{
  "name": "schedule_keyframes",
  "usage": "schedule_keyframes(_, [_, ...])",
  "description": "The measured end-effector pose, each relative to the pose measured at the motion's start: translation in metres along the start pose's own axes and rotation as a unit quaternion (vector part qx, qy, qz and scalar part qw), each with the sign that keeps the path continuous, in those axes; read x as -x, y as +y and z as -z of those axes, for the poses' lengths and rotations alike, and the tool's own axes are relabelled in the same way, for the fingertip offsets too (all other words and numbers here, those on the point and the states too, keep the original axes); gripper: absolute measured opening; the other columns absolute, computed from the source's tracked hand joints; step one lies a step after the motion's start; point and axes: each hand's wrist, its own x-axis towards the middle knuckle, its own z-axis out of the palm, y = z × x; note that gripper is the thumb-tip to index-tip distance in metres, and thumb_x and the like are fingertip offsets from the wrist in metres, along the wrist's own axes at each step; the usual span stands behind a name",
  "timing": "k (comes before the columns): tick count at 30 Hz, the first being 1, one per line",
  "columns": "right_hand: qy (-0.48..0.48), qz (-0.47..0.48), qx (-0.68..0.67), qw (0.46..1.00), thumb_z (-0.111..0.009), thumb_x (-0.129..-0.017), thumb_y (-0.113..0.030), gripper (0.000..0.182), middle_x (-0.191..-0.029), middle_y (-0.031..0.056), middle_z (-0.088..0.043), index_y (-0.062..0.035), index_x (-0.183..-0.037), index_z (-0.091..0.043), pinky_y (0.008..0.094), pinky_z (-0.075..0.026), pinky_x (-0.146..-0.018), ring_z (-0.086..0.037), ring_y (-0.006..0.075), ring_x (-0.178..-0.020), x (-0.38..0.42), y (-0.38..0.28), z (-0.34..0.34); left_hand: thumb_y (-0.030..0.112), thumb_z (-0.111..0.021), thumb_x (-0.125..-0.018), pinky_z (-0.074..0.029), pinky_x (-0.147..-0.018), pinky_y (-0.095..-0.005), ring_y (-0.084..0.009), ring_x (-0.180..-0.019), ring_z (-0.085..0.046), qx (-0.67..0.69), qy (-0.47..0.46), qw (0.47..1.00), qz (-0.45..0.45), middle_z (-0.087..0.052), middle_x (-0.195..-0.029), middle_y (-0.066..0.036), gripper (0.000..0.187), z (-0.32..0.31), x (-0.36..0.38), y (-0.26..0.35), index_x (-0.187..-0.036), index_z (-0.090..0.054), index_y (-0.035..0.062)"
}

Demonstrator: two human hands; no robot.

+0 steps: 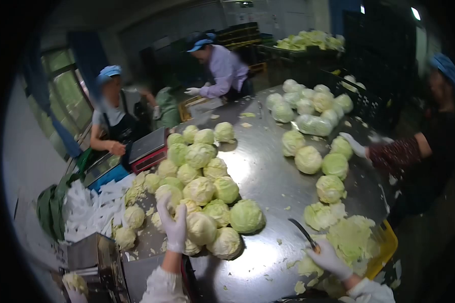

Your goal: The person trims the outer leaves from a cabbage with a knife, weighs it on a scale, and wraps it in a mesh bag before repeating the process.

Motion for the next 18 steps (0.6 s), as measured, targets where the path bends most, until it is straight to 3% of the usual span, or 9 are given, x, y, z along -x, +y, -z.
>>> schedule_keyframes(1, [0.040, 0.044, 0.022, 0.998, -0.070, -0.086, -0.031, 0.025, -0.085, 0.0143, -0.064, -0.0067, -0.094, -0.068, 0.0471, -0.046, -0.076, -0.060, 0.0378, -0.087, -0.023, -0.014, 0.013, 0.009, -0.073, -0.086, -0.041, -0.106, -0.0370, -0.0286, -0.122, -0.053, 0.073, -0.086, 0.994, 0.014, -0.054, -0.129, -0.015, 0.051, -0.004, 0.033, 0.037, -0.132, -0.053, -0.0001])
schedule_keyframes(2, [0.018, 0.036, 0.100, 0.994, -0.069, -0.086, -0.034, 0.033, -0.093, 0.0135, -0.066, -0.0102, -0.108, -0.069, 0.0479, -0.043, -0.088, -0.059, 0.0356, -0.100, -0.044, 0.000, 0.016, 0.009, -0.075, -0.083, -0.041, -0.108, -0.0401, -0.0316, -0.123, -0.053, 0.093, -0.212, 0.972, -0.030, -0.056, -0.128, -0.016, 0.052, -0.009, 0.067, 0.062, -0.130, -0.055, -0.0005])
schedule_keyframes(4, [0.086, 0.083, 0.175, 0.977, -0.067, -0.086, -0.040, 0.040, -0.122, 0.0075, -0.063, -0.0209, -0.121, -0.067, 0.0589, -0.031, -0.106, -0.052, 0.0345, -0.119, -0.077, 0.023, 0.007, 0.032, -0.086, -0.076, -0.039, -0.110, -0.0497, -0.0407, -0.128, -0.050, 0.056, -0.410, 0.906, -0.082, -0.054, -0.131, -0.023, 0.068, -0.029, 0.139, 0.088, -0.130, -0.059, 0.0015])
schedule_keyframes(6, [0.127, 0.107, 0.246, 0.955, -0.066, -0.086, -0.040, 0.039, -0.131, 0.0046, -0.060, -0.0241, -0.122, -0.067, 0.0641, -0.025, -0.110, -0.048, 0.0339, -0.127, -0.088, 0.039, 0.002, 0.059, -0.087, -0.067, -0.036, -0.110, -0.0543, -0.0459, -0.129, -0.043, -0.020, -0.478, 0.863, -0.162, -0.041, -0.139, -0.028, 0.103, -0.060, 0.214, 0.080, -0.144, -0.049, 0.0035])
schedule_keyframes(8, [-0.050, 0.023, 0.284, 0.957, -0.063, -0.088, -0.040, 0.039, -0.137, 0.0016, -0.056, -0.0280, -0.126, -0.065, 0.0729, -0.016, -0.112, -0.043, 0.0344, -0.135, -0.088, 0.051, 0.004, 0.068, -0.079, -0.070, -0.031, -0.110, -0.0614, -0.0550, -0.134, -0.035, -0.117, -0.555, 0.816, -0.110, -0.037, -0.143, -0.034, 0.107, -0.083, 0.268, 0.071, -0.149, -0.044, 0.0044])
schedule_keyframes(9, [-0.040, 0.009, 0.279, 0.959, -0.063, -0.088, -0.040, 0.039, -0.137, 0.0016, -0.056, -0.0280, -0.126, -0.065, 0.0729, -0.016, -0.112, -0.043, 0.0344, -0.135, -0.080, 0.057, 0.009, 0.069, -0.075, -0.074, -0.029, -0.111, -0.0647, -0.0604, -0.138, -0.031, -0.216, -0.595, 0.767, -0.103, -0.034, -0.148, -0.037, 0.105, -0.094, 0.281, 0.077, -0.150, -0.042, 0.0052])
schedule_keyframes(13, [-0.065, -0.005, 0.262, 0.963, -0.062, -0.089, -0.041, 0.043, -0.140, 0.0040, -0.057, -0.0299, -0.130, -0.064, 0.0711, -0.017, -0.113, -0.042, 0.0349, -0.137, -0.020, 0.071, 0.035, 0.070, -0.074, -0.072, -0.031, -0.106, -0.0647, -0.0553, -0.130, -0.036, -0.244, -0.535, 0.783, -0.202, -0.037, -0.140, -0.036, 0.109, -0.170, 0.330, 0.099, -0.149, -0.040, 0.0009])
schedule_keyframes(16, [0.032, -0.018, 0.262, 0.964, -0.062, -0.090, -0.041, 0.041, -0.138, 0.0037, -0.060, -0.0293, -0.129, -0.065, 0.0630, -0.020, -0.115, -0.043, 0.0329, -0.137, 0.034, 0.106, 0.058, 0.065, -0.074, -0.075, -0.030, -0.108, -0.0652, -0.0557, -0.130, -0.036, -0.116, -0.530, 0.795, -0.273, -0.033, -0.149, -0.036, 0.106, -0.223, 0.364, 0.111, -0.150, -0.038, -0.0003])
schedule_keyframes(18, [0.084, -0.094, 0.246, 0.961, -0.063, -0.090, -0.043, 0.045, -0.141, 0.0049, -0.060, -0.0270, -0.132, -0.065, 0.0585, -0.021, -0.118, -0.043, 0.0336, -0.139, 0.069, 0.125, 0.087, 0.062, -0.071, -0.081, -0.026, -0.114, -0.0647, -0.0573, -0.141, -0.030, 0.069, -0.606, 0.732, -0.304, -0.038, -0.152, -0.031, 0.096, -0.244, 0.365, 0.131, -0.152, -0.041, 0.0045])
